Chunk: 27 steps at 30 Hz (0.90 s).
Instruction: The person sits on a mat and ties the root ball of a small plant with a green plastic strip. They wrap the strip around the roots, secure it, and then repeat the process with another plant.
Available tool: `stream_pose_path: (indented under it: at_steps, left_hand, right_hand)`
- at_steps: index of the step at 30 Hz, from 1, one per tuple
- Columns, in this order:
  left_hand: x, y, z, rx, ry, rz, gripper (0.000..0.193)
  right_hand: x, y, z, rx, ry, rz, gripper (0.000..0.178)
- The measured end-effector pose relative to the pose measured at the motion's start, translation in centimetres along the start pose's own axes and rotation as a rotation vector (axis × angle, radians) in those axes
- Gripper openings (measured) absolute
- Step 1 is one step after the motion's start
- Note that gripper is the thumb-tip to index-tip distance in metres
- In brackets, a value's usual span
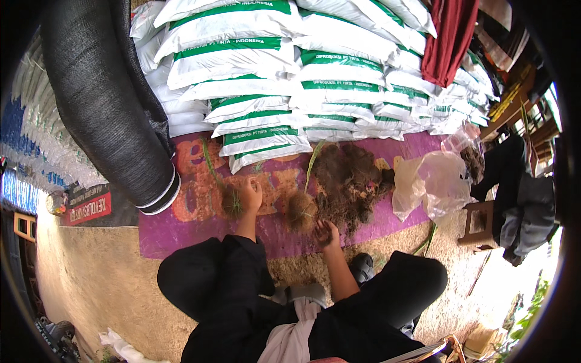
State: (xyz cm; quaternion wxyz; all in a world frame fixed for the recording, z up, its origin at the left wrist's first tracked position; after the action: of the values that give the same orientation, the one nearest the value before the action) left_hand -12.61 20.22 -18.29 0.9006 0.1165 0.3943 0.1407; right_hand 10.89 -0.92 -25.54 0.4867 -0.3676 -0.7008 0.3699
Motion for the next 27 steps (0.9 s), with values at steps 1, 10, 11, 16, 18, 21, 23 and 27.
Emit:
stream_pose_path:
  at_steps: [1,10,11,16,18,21,23,27]
  left_hand:
    - [1.5,0.9,-0.8,-0.035,-0.008,-0.023,0.022]
    - [6.6,5.4,-3.2,-0.112,0.335,-0.049,0.032]
    - [6.7,5.4,-4.3,-0.103,0.349,-0.009,0.034]
    - [8.9,4.9,-4.4,-0.204,0.521,-0.155,0.033]
    - [9.3,4.8,-4.4,-0.202,0.512,-0.215,0.028]
    - [9.7,4.9,-4.9,-0.226,0.146,-0.176,0.021]
    - [12.0,5.0,-4.7,-0.424,-0.308,-0.246,0.021]
    - [12.2,5.7,2.5,-0.651,-0.901,-0.397,0.021]
  right_hand:
    - [-1.1,0.9,-0.4,-0.003,0.091,0.038,0.017]
    - [5.2,1.7,-0.4,-0.074,0.129,-0.13,0.024]
    - [5.6,1.6,0.2,-0.058,0.131,-0.101,0.026]
    - [5.5,1.7,0.8,-0.002,0.122,0.019,0.026]
    - [5.0,1.5,0.5,-0.006,0.142,0.067,0.026]
    - [3.4,4.1,-0.1,-0.042,0.218,-0.112,0.026]
    - [3.9,3.2,-0.5,-0.031,0.291,-0.075,0.027]
    - [6.9,0.4,-0.9,-0.012,0.249,-0.126,0.028]
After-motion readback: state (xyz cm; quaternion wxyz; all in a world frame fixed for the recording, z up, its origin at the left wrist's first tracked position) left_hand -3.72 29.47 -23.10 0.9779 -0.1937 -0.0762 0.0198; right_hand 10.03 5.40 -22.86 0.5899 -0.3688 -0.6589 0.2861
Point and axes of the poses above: each hand's wrist, its own y-axis towards the middle knuckle, its own x-axis out of the palm, z = x × y, the point moved 9 cm from there along y, towards the middle knuckle, and after that the axes turned 6 degrees about z, right-handed, at the moved point
